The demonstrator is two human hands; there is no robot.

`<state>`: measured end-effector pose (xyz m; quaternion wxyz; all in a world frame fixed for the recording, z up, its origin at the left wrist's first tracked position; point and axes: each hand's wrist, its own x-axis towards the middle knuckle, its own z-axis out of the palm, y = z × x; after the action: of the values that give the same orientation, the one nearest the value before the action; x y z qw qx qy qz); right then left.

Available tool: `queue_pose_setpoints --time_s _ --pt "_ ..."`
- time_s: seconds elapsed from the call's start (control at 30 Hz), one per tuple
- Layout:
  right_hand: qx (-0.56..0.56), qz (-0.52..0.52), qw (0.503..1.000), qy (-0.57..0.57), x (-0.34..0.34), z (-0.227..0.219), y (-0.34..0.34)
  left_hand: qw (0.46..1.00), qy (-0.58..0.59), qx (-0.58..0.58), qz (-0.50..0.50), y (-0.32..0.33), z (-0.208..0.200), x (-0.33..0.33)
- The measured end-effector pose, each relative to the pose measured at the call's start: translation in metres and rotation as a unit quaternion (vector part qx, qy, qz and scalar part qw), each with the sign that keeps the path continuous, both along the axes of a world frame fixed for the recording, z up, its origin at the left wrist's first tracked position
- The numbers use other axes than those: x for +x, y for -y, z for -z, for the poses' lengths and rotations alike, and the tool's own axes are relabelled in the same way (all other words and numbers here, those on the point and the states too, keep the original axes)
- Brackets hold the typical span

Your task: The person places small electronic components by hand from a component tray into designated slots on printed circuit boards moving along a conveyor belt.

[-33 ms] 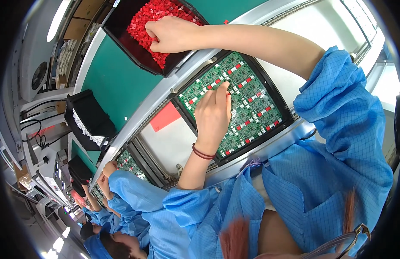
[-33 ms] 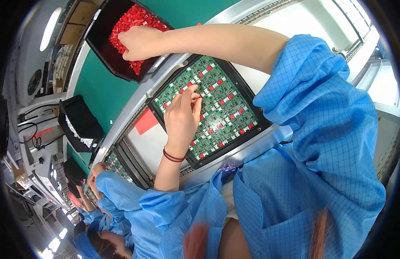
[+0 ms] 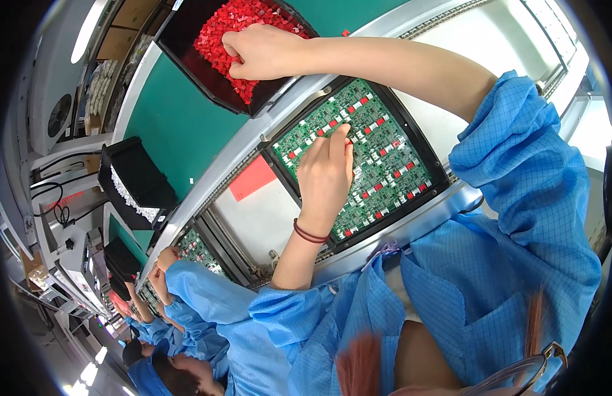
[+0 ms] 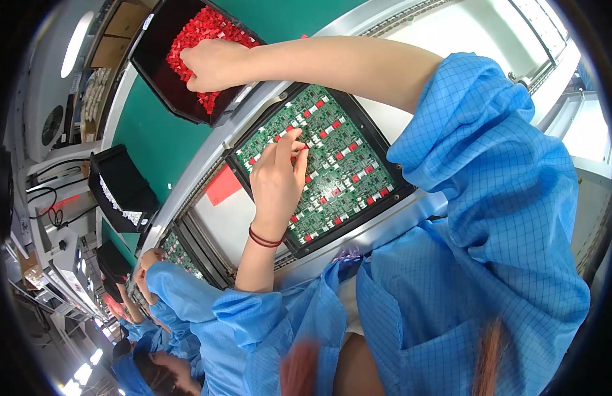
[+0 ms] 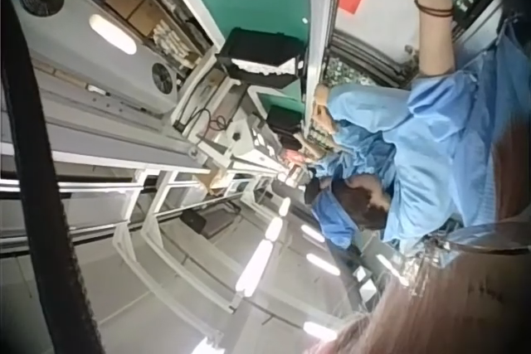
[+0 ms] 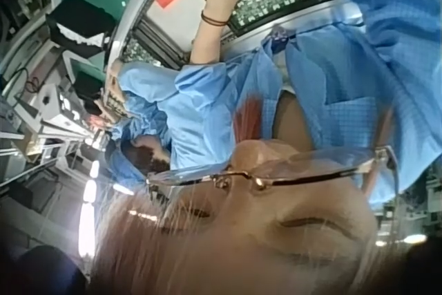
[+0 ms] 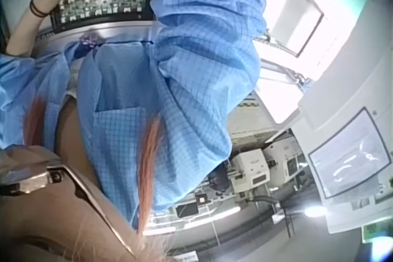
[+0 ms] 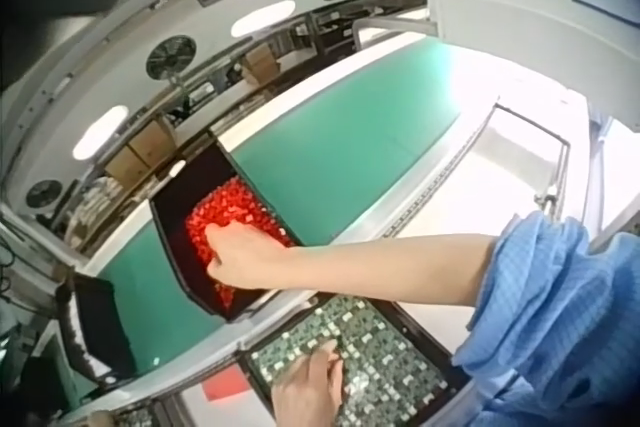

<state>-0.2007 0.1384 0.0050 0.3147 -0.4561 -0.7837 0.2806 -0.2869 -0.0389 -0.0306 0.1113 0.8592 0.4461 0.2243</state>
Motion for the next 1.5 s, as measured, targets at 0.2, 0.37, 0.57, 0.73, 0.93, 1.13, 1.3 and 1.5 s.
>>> queue_pose_setpoints --time_s 0.2,0.37,0.57,0.73,0.93,1.13,1.3,1.5 --pt "-0.016 0.021 1.000 -0.007 0.002 -0.003 0.006 1.000 0.004 0.003 -0.004 0.003 0.004 0.002" --pt "-0.009 0.021 0.999 -0.032 0.000 -0.003 0.005 1.000 0.029 0.006 -0.011 0.002 0.002 0.006" --pt "-0.022 0.016 0.997 -0.071 -0.012 -0.005 0.002 0.999 -0.042 0.018 0.004 0.008 -0.005 -0.001" --pt "0.035 -0.039 0.996 -0.075 0.003 -0.001 0.008 0.987 0.114 -0.035 -0.108 0.004 -0.016 -0.025" --pt "-0.076 -0.032 0.994 -0.068 0.024 -0.039 0.037 0.935 -0.172 -0.112 -0.290 0.036 0.051 -0.170" --pt "-0.022 -0.107 0.989 -0.099 0.005 -0.012 0.040 0.920 -0.118 -0.231 -0.293 0.001 0.058 -0.130" --pt "0.055 -0.086 0.987 -0.125 0.003 -0.009 0.040 0.909 -0.178 -0.270 -0.262 0.013 0.052 -0.144" --pt "0.006 -0.076 0.989 -0.131 0.018 -0.012 0.037 0.901 -0.232 -0.240 -0.278 0.020 0.037 -0.136"
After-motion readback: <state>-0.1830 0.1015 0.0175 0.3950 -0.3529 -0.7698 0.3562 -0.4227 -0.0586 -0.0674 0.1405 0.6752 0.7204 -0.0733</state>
